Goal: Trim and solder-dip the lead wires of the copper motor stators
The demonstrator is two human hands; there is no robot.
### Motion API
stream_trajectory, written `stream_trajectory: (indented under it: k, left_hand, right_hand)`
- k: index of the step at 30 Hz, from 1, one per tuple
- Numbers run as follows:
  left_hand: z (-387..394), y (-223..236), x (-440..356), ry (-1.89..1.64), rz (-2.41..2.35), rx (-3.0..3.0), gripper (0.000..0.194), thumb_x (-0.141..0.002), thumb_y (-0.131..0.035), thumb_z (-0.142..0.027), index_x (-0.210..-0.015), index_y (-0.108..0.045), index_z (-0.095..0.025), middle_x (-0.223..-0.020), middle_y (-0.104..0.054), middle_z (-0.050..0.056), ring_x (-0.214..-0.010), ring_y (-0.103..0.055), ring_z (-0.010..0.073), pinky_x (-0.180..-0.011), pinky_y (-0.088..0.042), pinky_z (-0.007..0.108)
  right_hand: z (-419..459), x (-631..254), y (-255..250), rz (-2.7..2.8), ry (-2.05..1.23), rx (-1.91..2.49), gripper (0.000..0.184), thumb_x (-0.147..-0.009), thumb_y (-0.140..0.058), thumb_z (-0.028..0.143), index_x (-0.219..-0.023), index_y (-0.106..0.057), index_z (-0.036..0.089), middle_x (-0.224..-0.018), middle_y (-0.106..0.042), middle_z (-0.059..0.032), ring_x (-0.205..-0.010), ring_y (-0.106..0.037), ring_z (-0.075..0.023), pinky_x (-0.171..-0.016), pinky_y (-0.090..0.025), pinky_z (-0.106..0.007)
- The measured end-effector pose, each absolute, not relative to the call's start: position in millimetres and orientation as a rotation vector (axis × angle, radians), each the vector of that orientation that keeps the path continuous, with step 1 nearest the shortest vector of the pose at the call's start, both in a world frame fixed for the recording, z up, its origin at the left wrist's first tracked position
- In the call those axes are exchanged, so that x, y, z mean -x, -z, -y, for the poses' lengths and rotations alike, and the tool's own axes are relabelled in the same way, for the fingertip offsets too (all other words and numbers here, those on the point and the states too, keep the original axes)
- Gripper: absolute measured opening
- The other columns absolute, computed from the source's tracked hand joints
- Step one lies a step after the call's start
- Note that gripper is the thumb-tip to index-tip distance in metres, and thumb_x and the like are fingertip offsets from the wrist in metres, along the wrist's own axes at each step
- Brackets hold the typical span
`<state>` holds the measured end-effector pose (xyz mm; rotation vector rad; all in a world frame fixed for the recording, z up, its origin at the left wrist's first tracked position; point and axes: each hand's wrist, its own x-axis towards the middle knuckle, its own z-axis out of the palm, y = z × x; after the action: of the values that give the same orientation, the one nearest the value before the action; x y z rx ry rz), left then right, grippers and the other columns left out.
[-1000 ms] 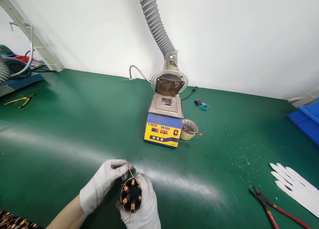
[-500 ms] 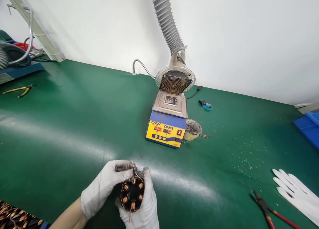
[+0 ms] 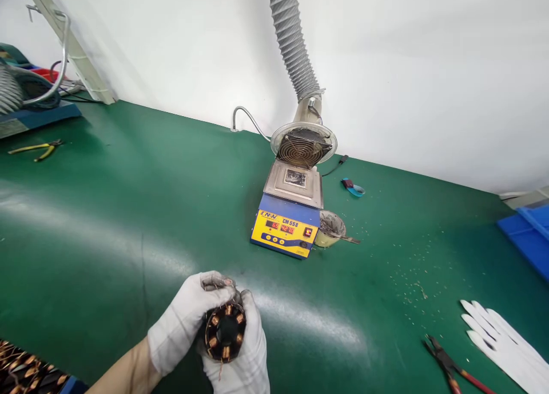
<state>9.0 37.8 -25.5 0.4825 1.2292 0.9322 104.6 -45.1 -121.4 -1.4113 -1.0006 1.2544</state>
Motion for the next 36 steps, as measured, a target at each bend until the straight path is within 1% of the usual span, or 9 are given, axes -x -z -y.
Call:
stream_trajectory:
  k: [3,6,11,17,21,24,29,32,36]
  left_hand:
    - [-38,25,-2,-1.101,-1.240,-0.405,0.033,-0.045,-0.079,-0.035,-0.069,-0.062,-0.019,-0.068,-0.068,-0.001,-0.069,-0.062,0.0141,-0.072,-0.047,0.027]
    - [-37,15,8,-0.996,-1.279,-0.487,0.051,-0.041,-0.081,-0.035,-0.085,-0.064,-0.016,-0.085,-0.070,0.005,-0.086,-0.062,0.0186,-0.081,-0.045,0.029]
    - [-34,10,11,-0.765,-1.244,-0.745,0.027,-0.053,-0.071,-0.036,-0.064,-0.063,-0.014,-0.065,-0.062,0.002,-0.064,-0.054,0.0145,-0.064,-0.041,0.028]
    - [-37,12,7,-0.737,-1.279,-0.785,0.024,-0.053,-0.070,-0.034,-0.060,-0.060,-0.014,-0.059,-0.059,0.000,-0.060,-0.053,0.0144,-0.061,-0.041,0.027]
    - [-31,9,22,-0.731,-1.269,-0.787,0.046,-0.056,-0.071,-0.037,-0.093,-0.062,-0.012,-0.093,-0.069,0.009,-0.091,-0.062,0.0228,-0.082,-0.046,0.031]
    - [-25,14,34,-0.666,-1.233,-0.941,0.052,-0.068,-0.063,-0.041,-0.112,-0.056,-0.012,-0.117,-0.063,0.010,-0.111,-0.054,0.0230,-0.097,-0.040,0.032]
    - [-30,27,33,-0.590,-1.089,-1.312,0.028,-0.080,-0.051,-0.035,-0.099,-0.066,-0.020,-0.106,-0.068,0.003,-0.104,-0.057,0.0203,-0.092,-0.043,0.028]
    - [-31,35,33,-0.616,-1.111,-1.355,0.031,-0.082,-0.047,-0.038,-0.099,-0.066,-0.019,-0.105,-0.069,0.005,-0.101,-0.059,0.0207,-0.092,-0.045,0.030]
    - [-8,58,54,-0.651,-1.383,-1.594,0.038,-0.084,-0.041,-0.045,-0.110,-0.062,-0.027,-0.121,-0.062,0.002,-0.115,-0.053,0.0218,-0.101,-0.041,0.035]
  right_hand:
    - [46,-105,115,1.060,-1.074,1.494,0.092,-0.054,-0.081,0.034,-0.132,-0.032,0.024,-0.131,-0.047,-0.0118,-0.121,-0.044,-0.0353,-0.104,-0.036,-0.047]
    - [46,-104,105,1.185,-0.942,1.548,0.085,-0.057,-0.078,0.040,-0.128,-0.036,0.020,-0.127,-0.051,-0.0133,-0.118,-0.047,-0.0363,-0.104,-0.035,-0.048]
    - [44,-103,98,1.244,-0.900,1.570,0.077,-0.060,-0.076,0.039,-0.126,-0.039,0.024,-0.120,-0.056,-0.0113,-0.113,-0.051,-0.0350,-0.099,-0.040,-0.047]
    - [45,-108,103,1.339,-0.905,1.584,0.071,-0.062,-0.075,0.039,-0.123,-0.042,0.024,-0.121,-0.055,-0.0113,-0.116,-0.050,-0.0337,-0.100,-0.040,-0.046]
    - [47,-114,108,1.324,-0.959,1.563,0.087,-0.055,-0.078,0.033,-0.130,-0.035,0.024,-0.118,-0.057,-0.0093,-0.109,-0.056,-0.0328,-0.093,-0.047,-0.043]
    - [47,-115,109,1.321,-0.946,1.519,0.085,-0.052,-0.078,0.025,-0.127,-0.039,0.022,-0.114,-0.060,-0.0104,-0.104,-0.059,-0.0311,-0.087,-0.051,-0.038]
    - [42,-113,101,1.276,-0.987,1.515,0.077,-0.050,-0.074,0.018,-0.120,-0.043,0.024,-0.107,-0.063,-0.0078,-0.096,-0.062,-0.0271,-0.082,-0.052,-0.035]
    - [38,-110,89,1.203,-1.058,1.485,0.070,-0.048,-0.070,0.014,-0.112,-0.045,0.023,-0.101,-0.064,-0.0061,-0.090,-0.064,-0.0248,-0.081,-0.052,-0.034]
    - [25,-116,69,1.014,-1.345,1.420,0.058,-0.044,-0.068,0.009,-0.097,-0.050,0.024,-0.082,-0.065,-0.0011,-0.072,-0.065,-0.0215,-0.066,-0.053,-0.029]
